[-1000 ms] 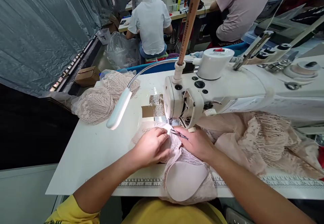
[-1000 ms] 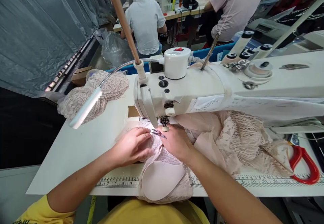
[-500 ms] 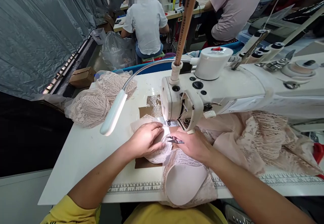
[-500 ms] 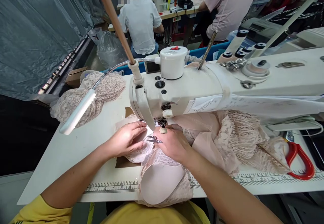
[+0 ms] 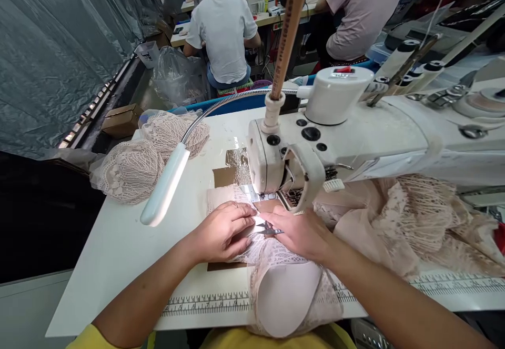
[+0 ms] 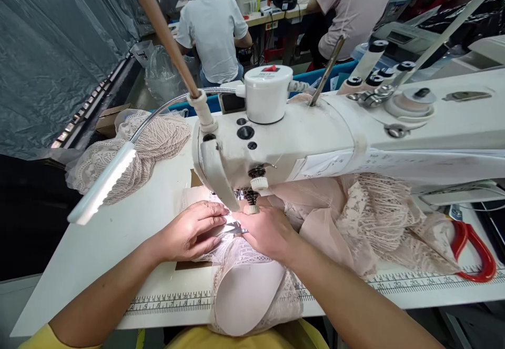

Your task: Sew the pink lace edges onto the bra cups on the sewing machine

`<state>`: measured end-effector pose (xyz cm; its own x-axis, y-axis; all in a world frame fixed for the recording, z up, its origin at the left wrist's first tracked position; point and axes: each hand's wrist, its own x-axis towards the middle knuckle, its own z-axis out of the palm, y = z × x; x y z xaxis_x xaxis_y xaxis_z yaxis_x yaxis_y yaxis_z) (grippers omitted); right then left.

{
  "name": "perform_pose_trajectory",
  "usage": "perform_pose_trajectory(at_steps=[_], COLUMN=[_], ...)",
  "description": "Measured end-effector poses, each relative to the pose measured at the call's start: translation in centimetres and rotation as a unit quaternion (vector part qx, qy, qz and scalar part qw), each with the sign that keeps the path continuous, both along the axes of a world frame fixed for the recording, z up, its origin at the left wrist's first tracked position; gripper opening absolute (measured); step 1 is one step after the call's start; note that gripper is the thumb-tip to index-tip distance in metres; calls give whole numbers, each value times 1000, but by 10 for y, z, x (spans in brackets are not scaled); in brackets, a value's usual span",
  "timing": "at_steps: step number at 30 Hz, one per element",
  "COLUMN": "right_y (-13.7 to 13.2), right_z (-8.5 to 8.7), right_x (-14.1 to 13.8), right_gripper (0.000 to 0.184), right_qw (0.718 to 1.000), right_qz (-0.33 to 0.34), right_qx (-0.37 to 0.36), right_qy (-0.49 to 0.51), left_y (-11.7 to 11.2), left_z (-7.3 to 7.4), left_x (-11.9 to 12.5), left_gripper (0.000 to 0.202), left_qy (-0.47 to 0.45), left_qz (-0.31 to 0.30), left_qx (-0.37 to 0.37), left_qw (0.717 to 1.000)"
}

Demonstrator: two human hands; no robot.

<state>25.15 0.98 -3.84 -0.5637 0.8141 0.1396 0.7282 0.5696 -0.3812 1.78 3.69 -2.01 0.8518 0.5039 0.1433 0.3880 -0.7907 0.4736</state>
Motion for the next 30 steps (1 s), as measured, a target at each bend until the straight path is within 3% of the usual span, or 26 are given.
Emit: perform_pose_trajectory(at_steps=[2,7,13,26,30], right_y=[-1,-1,-2,1,1], right_z=[-3,-7,-4,-1,-2], right_x=[1,3,2,-4,-6], right_gripper=[13,20,15,27,39], right_qw=[1000,997,999,996,993], right_qz=[-3,-19,-9,-46,-76], right_qx=[13,53,38,21,14], right_qy=[20,48,18,-75,-87], left_y=[-3,-3,0,14,20], left_z=[-1,-3,-5,-11,-11], left_x=[2,6,6,18,20], left_gripper=[31,32,29,25,26], left_qy=[-11,-12,-2,38,50], left_qz=[0,-10,-10,39,37], left_qx=[-7,-12,3,56,69], left_qw=[1000,1000,1000,997,996])
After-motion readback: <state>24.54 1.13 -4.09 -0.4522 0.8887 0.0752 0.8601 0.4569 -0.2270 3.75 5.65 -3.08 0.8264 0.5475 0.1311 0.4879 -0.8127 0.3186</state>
